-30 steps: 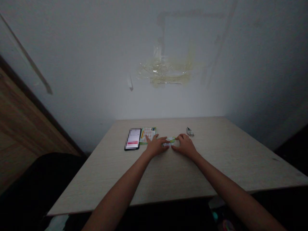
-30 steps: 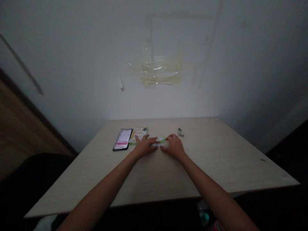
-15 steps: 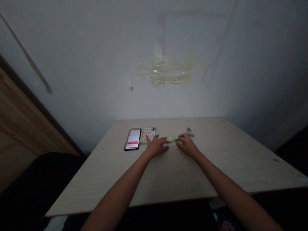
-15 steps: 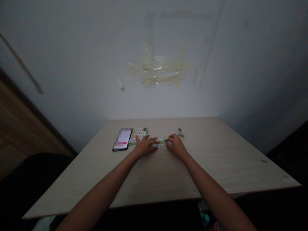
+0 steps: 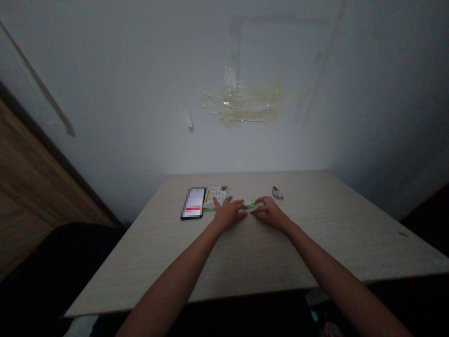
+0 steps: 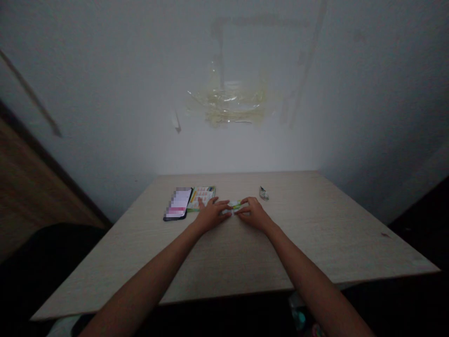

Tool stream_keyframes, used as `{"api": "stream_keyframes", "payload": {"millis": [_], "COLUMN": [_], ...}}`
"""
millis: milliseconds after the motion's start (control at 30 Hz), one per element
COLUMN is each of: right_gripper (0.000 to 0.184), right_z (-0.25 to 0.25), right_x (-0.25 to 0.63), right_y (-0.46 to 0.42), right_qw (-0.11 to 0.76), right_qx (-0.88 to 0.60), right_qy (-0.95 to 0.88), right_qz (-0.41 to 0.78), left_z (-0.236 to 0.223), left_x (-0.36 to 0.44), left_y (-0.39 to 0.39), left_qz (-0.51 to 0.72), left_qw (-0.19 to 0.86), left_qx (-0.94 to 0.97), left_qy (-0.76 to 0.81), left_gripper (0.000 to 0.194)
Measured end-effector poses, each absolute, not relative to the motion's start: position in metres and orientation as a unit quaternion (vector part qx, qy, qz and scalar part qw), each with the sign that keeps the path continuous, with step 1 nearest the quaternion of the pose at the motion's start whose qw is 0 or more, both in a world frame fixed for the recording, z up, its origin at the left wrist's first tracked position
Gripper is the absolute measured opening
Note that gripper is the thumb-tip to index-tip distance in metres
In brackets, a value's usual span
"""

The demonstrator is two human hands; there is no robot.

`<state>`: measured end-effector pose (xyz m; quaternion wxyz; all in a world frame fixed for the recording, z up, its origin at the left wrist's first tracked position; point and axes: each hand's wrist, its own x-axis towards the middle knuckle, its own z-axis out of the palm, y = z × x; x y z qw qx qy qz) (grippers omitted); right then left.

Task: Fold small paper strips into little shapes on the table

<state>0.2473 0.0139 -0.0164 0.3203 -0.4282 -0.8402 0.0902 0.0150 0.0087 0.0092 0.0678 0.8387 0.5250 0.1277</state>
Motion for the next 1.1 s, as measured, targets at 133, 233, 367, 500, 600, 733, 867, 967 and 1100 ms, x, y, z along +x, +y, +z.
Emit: {"api": "stream_keyframes", "payload": {"millis": [133, 233, 367, 500, 600, 733, 867, 967, 1100], "right_gripper": [0.012, 0.011, 0.012, 0.015, 0.015, 0.017, 0.019, 0.019, 0.018], "right_z": [-0.02, -0.023, -0.029, -0.031, -0.029, -0.026, -0.023, -0.024, -0.029], "right_x": [0.247, 0.246, 0.248, 0.251, 0.252, 0.251, 0.249, 0.249, 0.25], "right_y": [0.016, 0.019, 0.025, 0.03, 0.032, 0.032, 0.033, 0.036, 0.039], "right_qw": [0.32, 0.327, 0.332, 0.328, 0.325, 0.323, 0.316, 0.322, 0.341], "right_qx": [-0.446, -0.456, -0.47, -0.486, -0.496, -0.503, -0.517, -0.517, -0.509], "right_qy": [-0.832, -0.826, -0.816, -0.809, -0.804, -0.801, -0.795, -0.793, -0.79], "right_qz": [0.077, 0.06, 0.051, 0.05, 0.041, 0.033, 0.023, 0.019, 0.012], "left_z": [0.009, 0.009, 0.009, 0.009, 0.009, 0.009, 0.007, 0.005, 0.004], "left_x": [0.017, 0.016, 0.015, 0.015, 0.015, 0.015, 0.014, 0.014, 0.014], "left_y": [0.009, 0.009, 0.01, 0.011, 0.011, 0.012, 0.013, 0.014, 0.014], "left_qz": [0.132, 0.133, 0.13, 0.13, 0.131, 0.127, 0.129, 0.133, 0.136], "left_qw": [0.08, 0.084, 0.087, 0.092, 0.092, 0.092, 0.089, 0.087, 0.083], "left_qx": [0.835, 0.833, 0.832, 0.833, 0.834, 0.835, 0.837, 0.837, 0.838], "left_qy": [0.528, 0.531, 0.533, 0.53, 0.529, 0.528, 0.524, 0.524, 0.523], "left_gripper": [0.033, 0.033, 0.033, 0.032, 0.032, 0.033, 0.032, 0.031, 0.032]}}
